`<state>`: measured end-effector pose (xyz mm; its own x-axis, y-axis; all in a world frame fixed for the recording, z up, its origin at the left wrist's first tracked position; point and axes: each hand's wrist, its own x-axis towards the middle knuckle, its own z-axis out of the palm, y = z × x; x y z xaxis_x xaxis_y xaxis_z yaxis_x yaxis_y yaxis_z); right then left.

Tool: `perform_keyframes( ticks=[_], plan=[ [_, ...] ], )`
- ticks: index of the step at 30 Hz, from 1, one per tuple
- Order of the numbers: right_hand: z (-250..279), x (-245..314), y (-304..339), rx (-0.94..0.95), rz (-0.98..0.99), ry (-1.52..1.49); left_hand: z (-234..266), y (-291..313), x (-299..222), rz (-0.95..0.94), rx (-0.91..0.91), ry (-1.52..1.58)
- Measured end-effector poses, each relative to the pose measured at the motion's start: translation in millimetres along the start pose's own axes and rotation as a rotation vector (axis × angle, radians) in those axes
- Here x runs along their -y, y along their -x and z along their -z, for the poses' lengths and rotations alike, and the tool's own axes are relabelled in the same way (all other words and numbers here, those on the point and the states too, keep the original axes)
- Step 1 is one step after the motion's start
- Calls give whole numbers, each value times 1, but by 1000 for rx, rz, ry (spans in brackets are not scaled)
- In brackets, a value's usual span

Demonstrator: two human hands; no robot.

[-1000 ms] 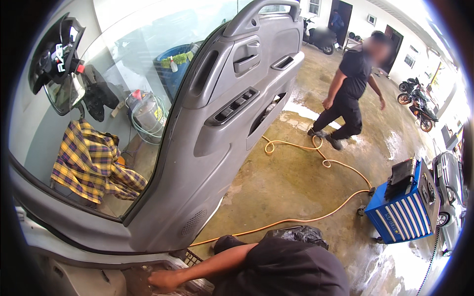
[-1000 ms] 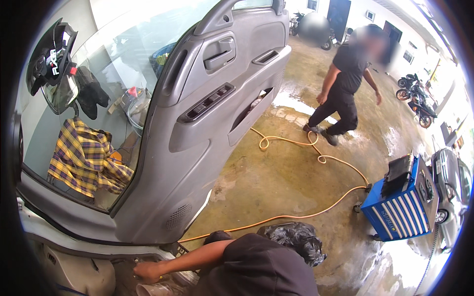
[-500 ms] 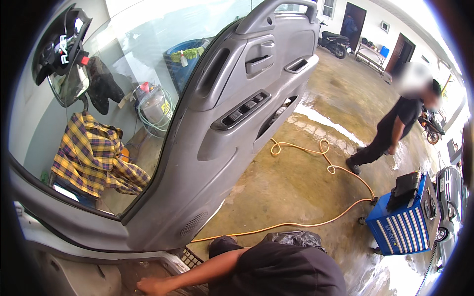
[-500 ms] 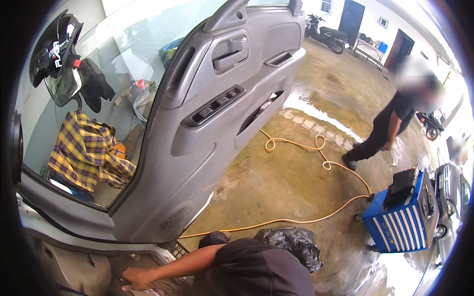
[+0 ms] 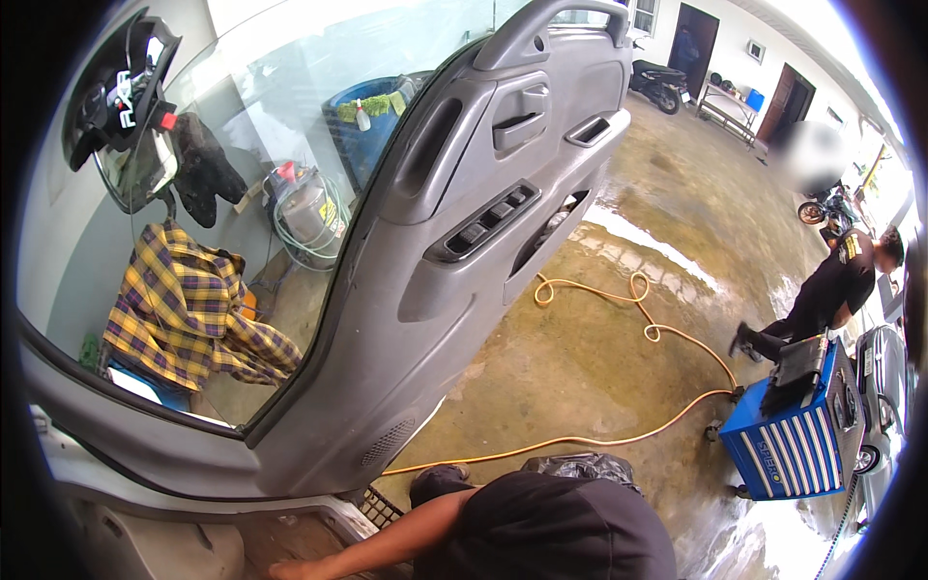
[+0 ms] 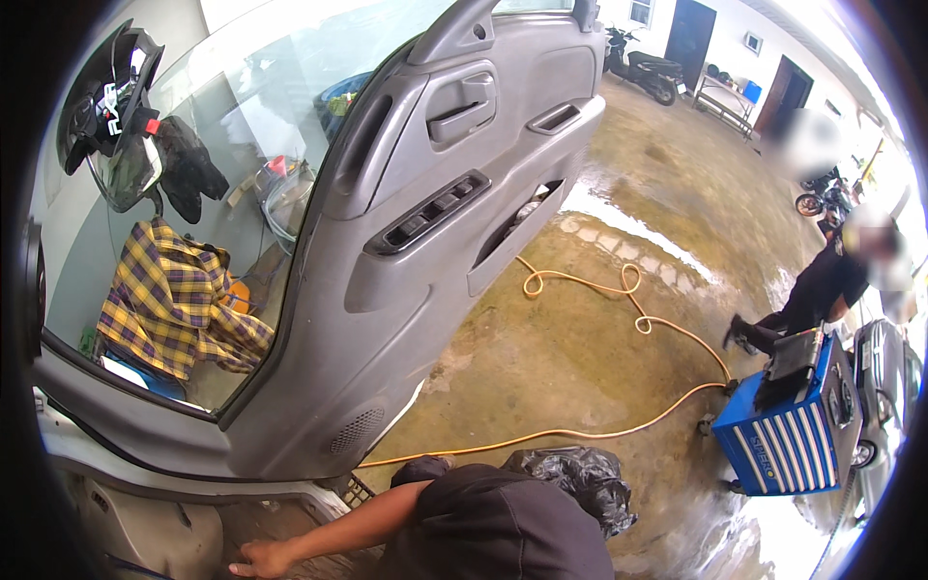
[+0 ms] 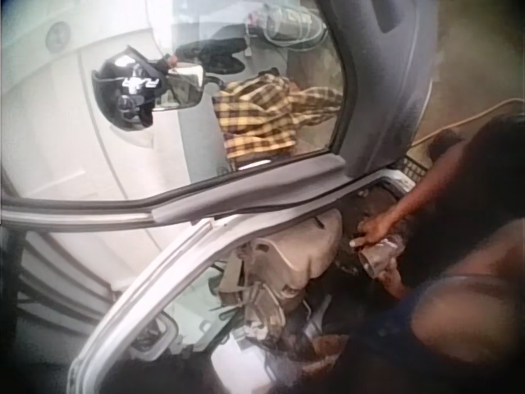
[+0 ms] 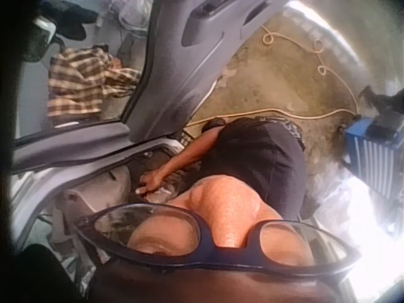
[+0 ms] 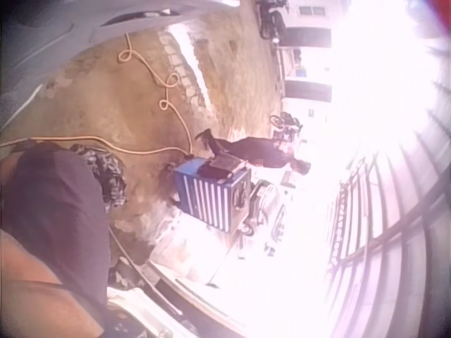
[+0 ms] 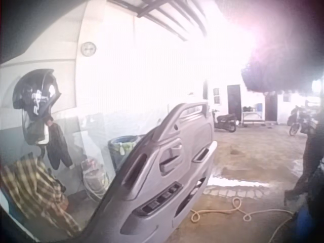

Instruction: The person walks through a garage, picks up a trash bag, and then cleans the floor of a truck cab using a scraper and a cup to collect debris. The person scrapes the floor repeatedly and collects the debris into the cup.

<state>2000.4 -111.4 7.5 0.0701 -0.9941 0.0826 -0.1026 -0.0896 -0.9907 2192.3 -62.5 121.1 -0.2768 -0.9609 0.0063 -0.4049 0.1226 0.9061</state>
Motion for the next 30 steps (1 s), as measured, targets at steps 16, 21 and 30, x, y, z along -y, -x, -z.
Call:
perform_keyframes(
  ticks=[16, 21, 30],
  plan=[
    [16, -50, -25, -62, 294, 221, 14, 24, 1, -282, 80, -236],
    [16, -49, -14, -165, 281, 190, 25, 10, 6, 194, -78, 129],
    [-10, -66, -32, -100, 254, 343, 66, -11, 6, 180, -79, 103]
  ],
)
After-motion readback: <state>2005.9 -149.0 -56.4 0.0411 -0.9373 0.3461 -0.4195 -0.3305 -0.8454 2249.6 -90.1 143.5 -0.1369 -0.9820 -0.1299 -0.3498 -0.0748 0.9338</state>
